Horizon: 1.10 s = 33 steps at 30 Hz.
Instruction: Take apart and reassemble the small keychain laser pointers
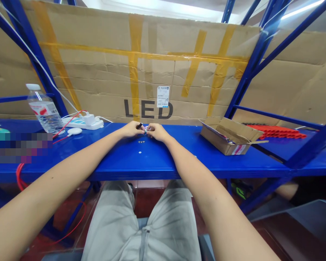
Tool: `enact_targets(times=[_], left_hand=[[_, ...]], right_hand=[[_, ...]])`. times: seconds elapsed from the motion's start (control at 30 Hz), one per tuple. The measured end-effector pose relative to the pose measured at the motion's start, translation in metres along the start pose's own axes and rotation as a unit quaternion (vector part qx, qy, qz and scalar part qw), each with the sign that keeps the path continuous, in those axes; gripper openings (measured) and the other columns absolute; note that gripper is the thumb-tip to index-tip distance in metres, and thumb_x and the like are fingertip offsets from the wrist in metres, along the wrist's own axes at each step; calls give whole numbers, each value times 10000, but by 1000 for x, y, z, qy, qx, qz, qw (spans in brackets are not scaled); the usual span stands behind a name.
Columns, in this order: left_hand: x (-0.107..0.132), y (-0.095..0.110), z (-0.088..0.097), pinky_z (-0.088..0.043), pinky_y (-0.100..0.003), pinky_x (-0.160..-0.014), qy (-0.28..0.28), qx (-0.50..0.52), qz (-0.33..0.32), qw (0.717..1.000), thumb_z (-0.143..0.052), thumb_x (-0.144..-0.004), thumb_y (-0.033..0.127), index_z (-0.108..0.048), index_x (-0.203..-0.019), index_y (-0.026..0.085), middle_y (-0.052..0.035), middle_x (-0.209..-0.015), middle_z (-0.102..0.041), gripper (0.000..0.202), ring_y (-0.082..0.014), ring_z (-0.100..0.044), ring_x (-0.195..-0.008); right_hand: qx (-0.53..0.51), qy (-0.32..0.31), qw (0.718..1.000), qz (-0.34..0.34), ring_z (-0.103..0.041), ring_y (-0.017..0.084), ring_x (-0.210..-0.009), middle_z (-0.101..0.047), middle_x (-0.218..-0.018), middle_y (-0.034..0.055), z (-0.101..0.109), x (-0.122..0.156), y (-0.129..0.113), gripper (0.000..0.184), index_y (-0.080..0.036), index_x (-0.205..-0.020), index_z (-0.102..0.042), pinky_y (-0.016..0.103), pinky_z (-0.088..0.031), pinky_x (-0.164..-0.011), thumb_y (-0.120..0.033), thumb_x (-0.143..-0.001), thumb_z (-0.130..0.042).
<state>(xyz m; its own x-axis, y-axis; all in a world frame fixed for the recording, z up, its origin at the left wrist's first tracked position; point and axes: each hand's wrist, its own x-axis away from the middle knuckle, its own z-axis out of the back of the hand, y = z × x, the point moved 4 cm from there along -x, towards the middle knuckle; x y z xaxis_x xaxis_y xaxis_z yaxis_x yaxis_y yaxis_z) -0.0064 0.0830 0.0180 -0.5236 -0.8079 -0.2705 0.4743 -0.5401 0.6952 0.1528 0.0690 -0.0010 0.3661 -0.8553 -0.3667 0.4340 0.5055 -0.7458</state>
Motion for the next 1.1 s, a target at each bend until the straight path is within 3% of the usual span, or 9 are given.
enact_targets(times=[0.23,0.47,0.7,0.93,1.1], left_hand=[[-2,-9,2,-415,-270,-642,20,-51,6,998,-725,-675,226,-695,-750,116,-16,-680,-663,137,-143,-561,-643],[-3,-10,-2,-387,-269,-590,5,-89,21,996,-759,-642,231,-680,-705,138,5,-615,-622,137,-142,-528,-592],[-5,-10,-2,-400,-268,-609,36,-108,12,993,-767,-629,238,-671,-699,145,1,-658,-662,151,-164,-572,-653],[-2,-1,-10,-434,-265,-671,64,-92,-46,993,-697,-689,168,-655,-667,136,6,-662,-670,57,-159,-588,-676],[-1,4,-14,-452,-275,-690,62,-75,-49,994,-673,-702,160,-655,-691,134,-5,-692,-694,33,-170,-608,-695]], right_hand=[[56,5,998,30,-567,127,-556,-605,-600,-24,-5,5,-2,11,-163,-805,-624,241,-425,-588,-170,-804,-616],[133,23,986,101,-587,152,-689,-681,-721,10,-5,10,0,82,-150,-787,-711,254,-416,-681,-146,-795,-630],[166,4,974,152,-653,186,-807,-752,-847,40,-10,11,-8,205,-151,-815,-750,262,-447,-777,-58,-818,-567],[157,31,982,98,-690,211,-868,-776,-894,42,-6,12,-5,146,-150,-826,-772,277,-479,-819,-71,-795,-654],[158,56,985,47,-679,195,-774,-763,-797,38,-4,10,-1,95,-141,-787,-780,274,-483,-763,-86,-761,-706]])
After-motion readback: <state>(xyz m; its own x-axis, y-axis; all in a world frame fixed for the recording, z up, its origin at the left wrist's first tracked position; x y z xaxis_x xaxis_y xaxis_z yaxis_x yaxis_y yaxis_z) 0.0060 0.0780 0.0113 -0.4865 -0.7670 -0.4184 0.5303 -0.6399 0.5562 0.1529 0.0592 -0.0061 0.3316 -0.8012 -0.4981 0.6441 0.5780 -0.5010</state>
